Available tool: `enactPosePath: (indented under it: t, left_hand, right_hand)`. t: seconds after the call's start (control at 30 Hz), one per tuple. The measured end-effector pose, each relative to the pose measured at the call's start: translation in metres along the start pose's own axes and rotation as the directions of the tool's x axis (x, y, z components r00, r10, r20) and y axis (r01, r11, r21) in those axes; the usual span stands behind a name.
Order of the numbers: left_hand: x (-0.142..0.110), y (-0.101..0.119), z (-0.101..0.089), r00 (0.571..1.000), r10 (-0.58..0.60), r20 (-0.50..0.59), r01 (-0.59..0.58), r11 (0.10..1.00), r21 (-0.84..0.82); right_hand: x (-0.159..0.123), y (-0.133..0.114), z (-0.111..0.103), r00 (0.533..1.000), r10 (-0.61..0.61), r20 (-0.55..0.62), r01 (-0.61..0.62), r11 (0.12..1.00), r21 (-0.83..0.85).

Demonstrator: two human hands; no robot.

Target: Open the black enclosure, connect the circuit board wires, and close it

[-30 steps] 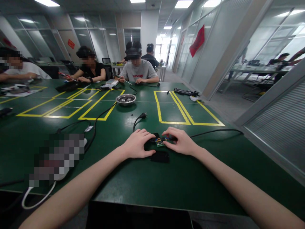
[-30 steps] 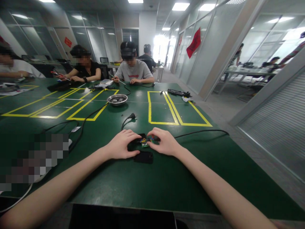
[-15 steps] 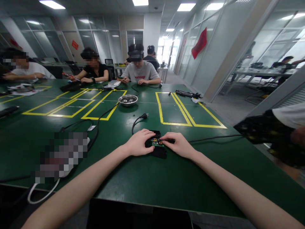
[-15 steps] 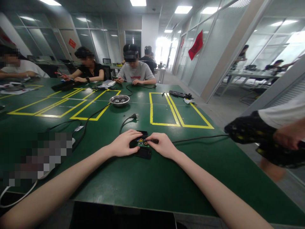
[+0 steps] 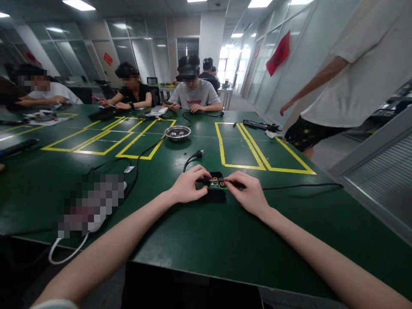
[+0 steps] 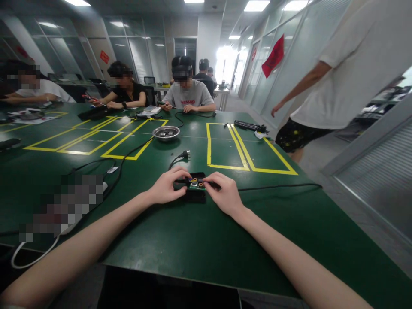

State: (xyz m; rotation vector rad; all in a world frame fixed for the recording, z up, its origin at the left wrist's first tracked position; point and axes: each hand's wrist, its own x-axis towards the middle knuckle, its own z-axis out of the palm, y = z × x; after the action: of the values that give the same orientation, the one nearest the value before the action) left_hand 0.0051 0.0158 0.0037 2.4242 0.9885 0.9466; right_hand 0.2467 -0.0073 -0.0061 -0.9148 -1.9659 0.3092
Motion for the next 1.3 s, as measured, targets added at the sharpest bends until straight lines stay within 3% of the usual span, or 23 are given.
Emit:
enactPosePath:
  t: [0.2, 0.37, 0.6, 0.8, 1.03, 1.3]
  left_hand:
    - [0.001, -0.012, -0.010, 0.979, -0.043, 0.198, 0.071, 0.988, -0.136]
    - [0.001, -0.014, -0.008, 0.974, -0.058, 0.219, 0.092, 0.985, -0.146]
    - [-0.001, -0.007, -0.010, 0.961, -0.069, 0.266, 0.115, 0.980, -0.162]
    - [-0.002, -0.002, -0.009, 0.947, -0.019, 0.320, 0.004, 0.999, 0.049]
    - [0.001, -0.007, -0.010, 0.969, -0.074, 0.238, 0.024, 0.978, 0.206]
    - [0.002, -0.017, -0.014, 0.961, -0.129, 0.244, 0.141, 0.990, -0.032]
  right_hand:
    - [-0.005, -0.002, 0.006, 0.978, -0.085, 0.193, 0.092, 0.995, -0.028]
    - [-0.004, 0.008, 0.003, 0.969, -0.077, 0.236, 0.103, 0.989, -0.101]
    - [-0.004, 0.007, -0.002, 0.946, -0.067, 0.318, 0.065, 0.998, 0.017]
    - [-0.003, 0.004, -0.004, 0.941, -0.040, 0.336, 0.023, 0.998, 0.054]
    - [0.001, 0.017, -0.008, 0.966, 0.045, 0.255, -0.038, 0.999, -0.035]
    - [0.003, 0.020, -0.009, 0.959, 0.051, 0.279, -0.053, 0.999, -0.002]
